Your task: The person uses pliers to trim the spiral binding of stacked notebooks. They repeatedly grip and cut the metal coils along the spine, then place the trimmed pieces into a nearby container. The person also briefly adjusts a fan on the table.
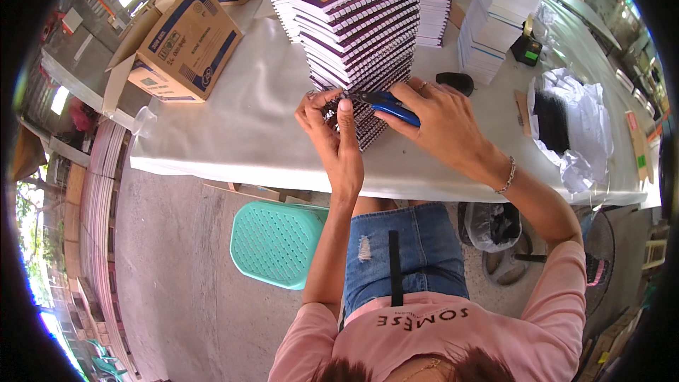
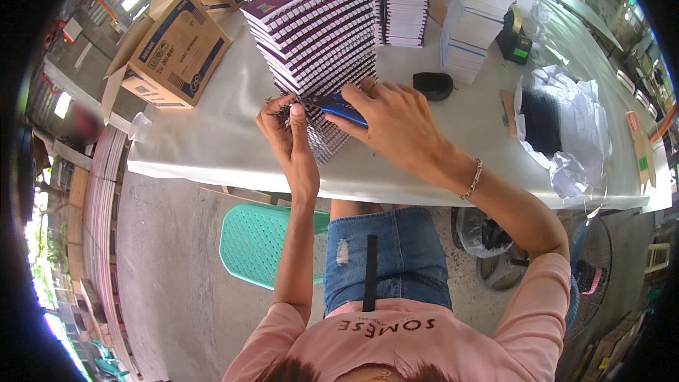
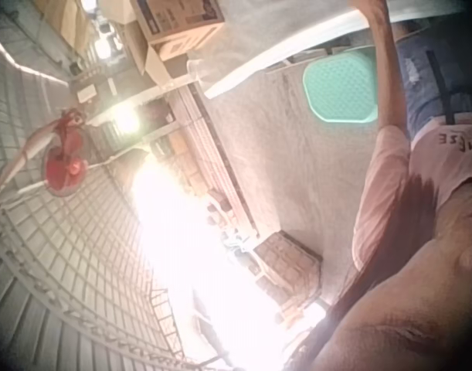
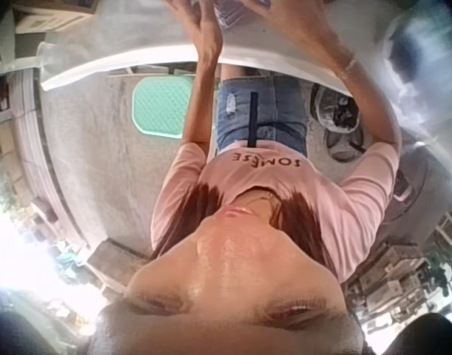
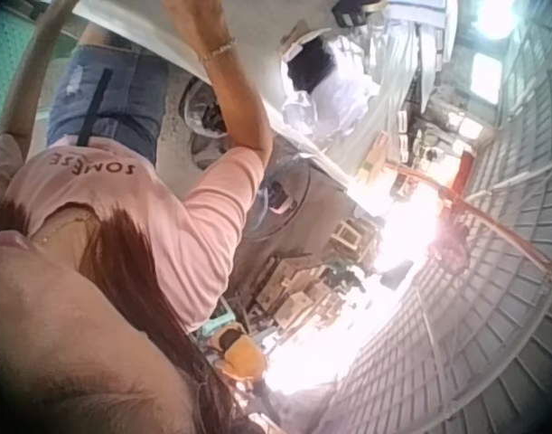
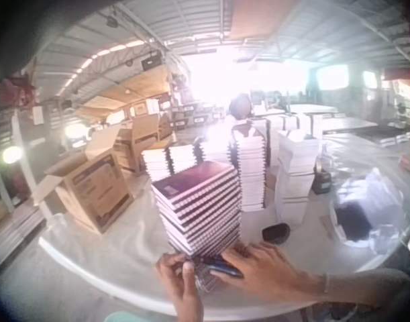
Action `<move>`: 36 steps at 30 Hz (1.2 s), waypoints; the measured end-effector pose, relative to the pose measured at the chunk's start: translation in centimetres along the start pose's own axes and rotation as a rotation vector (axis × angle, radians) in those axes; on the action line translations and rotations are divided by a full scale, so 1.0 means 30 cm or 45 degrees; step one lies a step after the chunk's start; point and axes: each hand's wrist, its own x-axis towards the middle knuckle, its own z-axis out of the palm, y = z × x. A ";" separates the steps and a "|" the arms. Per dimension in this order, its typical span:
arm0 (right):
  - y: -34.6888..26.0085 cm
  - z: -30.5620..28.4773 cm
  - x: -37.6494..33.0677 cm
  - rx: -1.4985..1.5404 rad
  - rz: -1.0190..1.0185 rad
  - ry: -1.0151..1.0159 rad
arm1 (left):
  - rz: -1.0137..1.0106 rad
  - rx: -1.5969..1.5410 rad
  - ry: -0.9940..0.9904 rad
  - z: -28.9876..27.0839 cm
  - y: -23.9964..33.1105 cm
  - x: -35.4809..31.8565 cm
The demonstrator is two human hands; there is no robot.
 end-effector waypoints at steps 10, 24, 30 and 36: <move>0.013 0.005 -0.047 -0.020 -0.011 0.134 | -0.116 -0.428 0.075 0.016 -0.009 -0.010; 0.012 0.060 -0.040 0.036 -0.026 0.096 | 0.090 0.099 -0.033 -0.016 -0.066 -0.026; -0.001 0.065 -0.049 0.105 0.052 0.034 | 0.097 0.080 -0.023 -0.014 -0.079 -0.029; 0.004 0.069 -0.073 0.164 0.132 0.033 | -0.030 -0.140 0.002 -0.023 -0.097 -0.026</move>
